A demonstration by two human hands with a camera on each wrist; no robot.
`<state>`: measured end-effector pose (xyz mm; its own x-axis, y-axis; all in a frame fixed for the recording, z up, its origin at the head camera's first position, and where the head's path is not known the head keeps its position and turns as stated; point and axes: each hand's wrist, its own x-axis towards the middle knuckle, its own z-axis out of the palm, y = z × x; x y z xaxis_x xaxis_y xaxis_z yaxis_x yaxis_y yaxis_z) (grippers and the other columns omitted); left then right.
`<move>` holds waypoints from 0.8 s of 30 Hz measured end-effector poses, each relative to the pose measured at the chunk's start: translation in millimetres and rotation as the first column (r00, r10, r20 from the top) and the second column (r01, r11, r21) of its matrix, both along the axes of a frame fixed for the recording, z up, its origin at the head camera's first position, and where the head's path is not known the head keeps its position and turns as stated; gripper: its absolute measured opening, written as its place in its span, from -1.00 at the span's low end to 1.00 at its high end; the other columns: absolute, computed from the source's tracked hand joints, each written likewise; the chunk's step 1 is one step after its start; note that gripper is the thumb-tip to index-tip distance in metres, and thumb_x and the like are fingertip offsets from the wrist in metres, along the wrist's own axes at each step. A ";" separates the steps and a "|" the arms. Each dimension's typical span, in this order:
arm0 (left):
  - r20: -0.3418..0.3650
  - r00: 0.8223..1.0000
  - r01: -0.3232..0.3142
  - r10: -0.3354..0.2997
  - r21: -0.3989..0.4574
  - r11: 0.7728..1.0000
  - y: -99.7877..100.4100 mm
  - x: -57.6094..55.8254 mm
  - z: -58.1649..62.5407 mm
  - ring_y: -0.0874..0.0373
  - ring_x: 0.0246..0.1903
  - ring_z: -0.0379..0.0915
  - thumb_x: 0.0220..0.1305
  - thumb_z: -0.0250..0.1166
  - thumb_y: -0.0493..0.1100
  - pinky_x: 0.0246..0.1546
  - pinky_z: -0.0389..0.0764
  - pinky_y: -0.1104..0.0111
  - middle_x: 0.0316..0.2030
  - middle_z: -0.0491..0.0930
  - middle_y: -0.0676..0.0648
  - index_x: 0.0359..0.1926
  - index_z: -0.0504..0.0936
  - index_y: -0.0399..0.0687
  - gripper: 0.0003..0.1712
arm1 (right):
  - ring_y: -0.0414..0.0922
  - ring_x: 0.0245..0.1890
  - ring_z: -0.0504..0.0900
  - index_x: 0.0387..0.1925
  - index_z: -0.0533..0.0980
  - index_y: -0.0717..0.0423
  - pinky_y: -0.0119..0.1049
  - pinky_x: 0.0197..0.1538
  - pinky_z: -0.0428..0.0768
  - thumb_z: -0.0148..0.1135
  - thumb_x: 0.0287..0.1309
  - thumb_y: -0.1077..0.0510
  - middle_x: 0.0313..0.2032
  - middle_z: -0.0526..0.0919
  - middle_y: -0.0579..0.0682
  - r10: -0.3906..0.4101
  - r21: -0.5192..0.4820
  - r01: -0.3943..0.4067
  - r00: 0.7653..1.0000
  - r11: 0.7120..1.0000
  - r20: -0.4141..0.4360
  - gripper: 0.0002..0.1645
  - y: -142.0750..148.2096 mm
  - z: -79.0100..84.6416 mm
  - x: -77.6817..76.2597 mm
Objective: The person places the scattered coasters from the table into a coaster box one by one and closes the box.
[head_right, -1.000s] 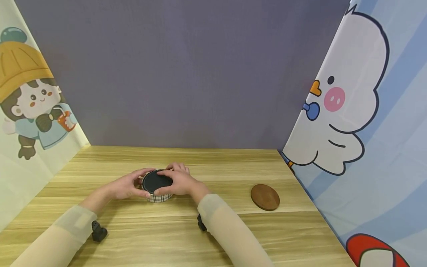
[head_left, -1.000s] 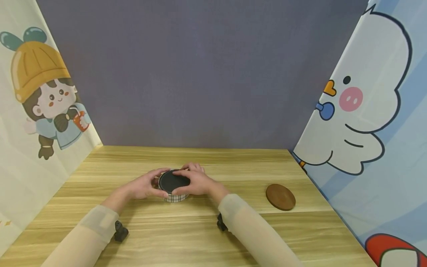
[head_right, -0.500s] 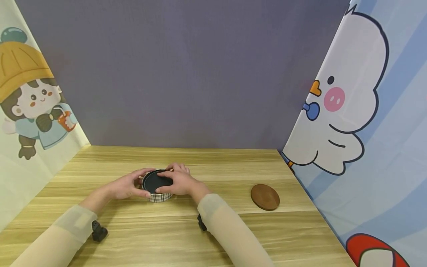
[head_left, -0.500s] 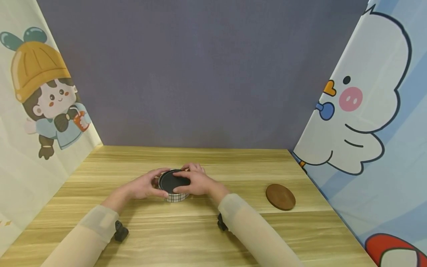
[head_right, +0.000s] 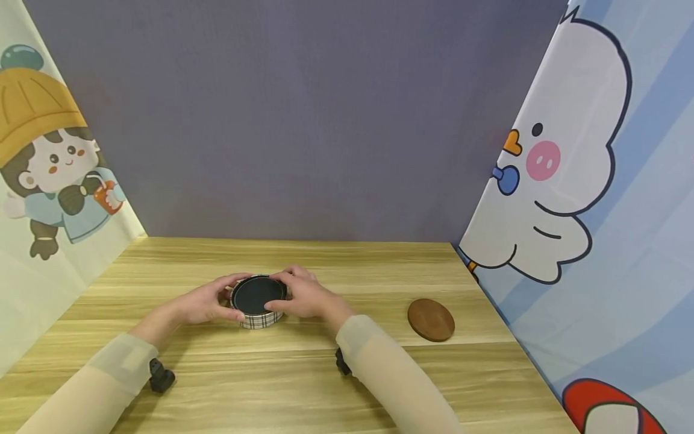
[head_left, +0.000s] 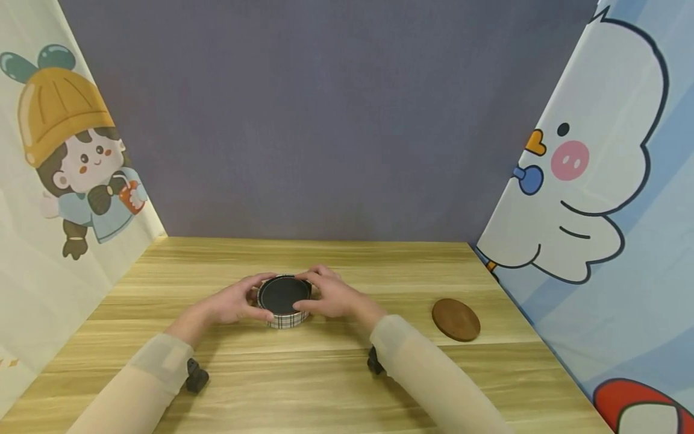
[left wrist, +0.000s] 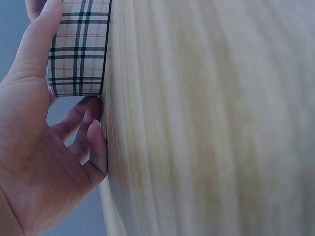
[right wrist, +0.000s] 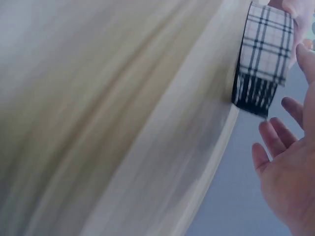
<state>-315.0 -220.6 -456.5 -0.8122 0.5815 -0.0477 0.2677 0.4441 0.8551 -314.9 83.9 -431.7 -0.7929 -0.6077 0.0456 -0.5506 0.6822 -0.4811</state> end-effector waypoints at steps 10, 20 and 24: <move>-0.025 1.000 -0.003 0.003 0.018 1.000 1.8 1.8 1.0 -0.17 0.22 0.65 0.26 0.67 -0.13 0.22 0.64 0.07 0.41 0.42 -0.48 0.73 0.09 -0.21 0.24 | -0.15 0.02 0.67 0.57 0.44 -0.02 -0.21 0.08 0.69 0.36 0.55 -0.12 0.36 0.57 0.11 0.051 -0.078 -0.051 0.999 0.996 0.001 -0.29 65.3 6.0 17.1; -0.049 0.999 0.006 -0.005 0.016 1.000 2.0 2.0 0.8 -0.20 0.22 0.65 0.27 0.67 -0.14 0.18 0.62 0.15 0.36 0.45 -0.47 0.72 0.10 -0.23 0.21 | -0.22 -0.10 0.62 0.57 0.43 -0.07 -0.26 -0.08 0.65 0.30 0.59 -0.16 0.31 0.61 0.17 0.013 -0.071 -0.008 0.997 0.997 0.073 -0.32 142.4 10.0 38.4; -0.049 0.999 0.004 -0.003 0.018 1.000 1.9 2.1 1.0 -0.17 0.21 0.66 0.26 0.67 -0.14 0.16 0.61 0.18 0.35 0.45 -0.46 0.72 0.12 -0.22 0.21 | -0.19 -0.05 0.60 0.57 0.43 -0.09 -0.25 -0.05 0.64 0.31 0.58 -0.19 0.31 0.60 0.15 -0.043 -0.054 0.048 0.996 0.997 0.084 -0.31 173.1 11.8 47.7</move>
<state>-312.9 -218.7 -455.5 -0.8113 0.5846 0.0027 0.3111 0.4277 0.8487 -267.2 257.0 -419.9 -0.8222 -0.5690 0.0117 -0.4762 0.6766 -0.5616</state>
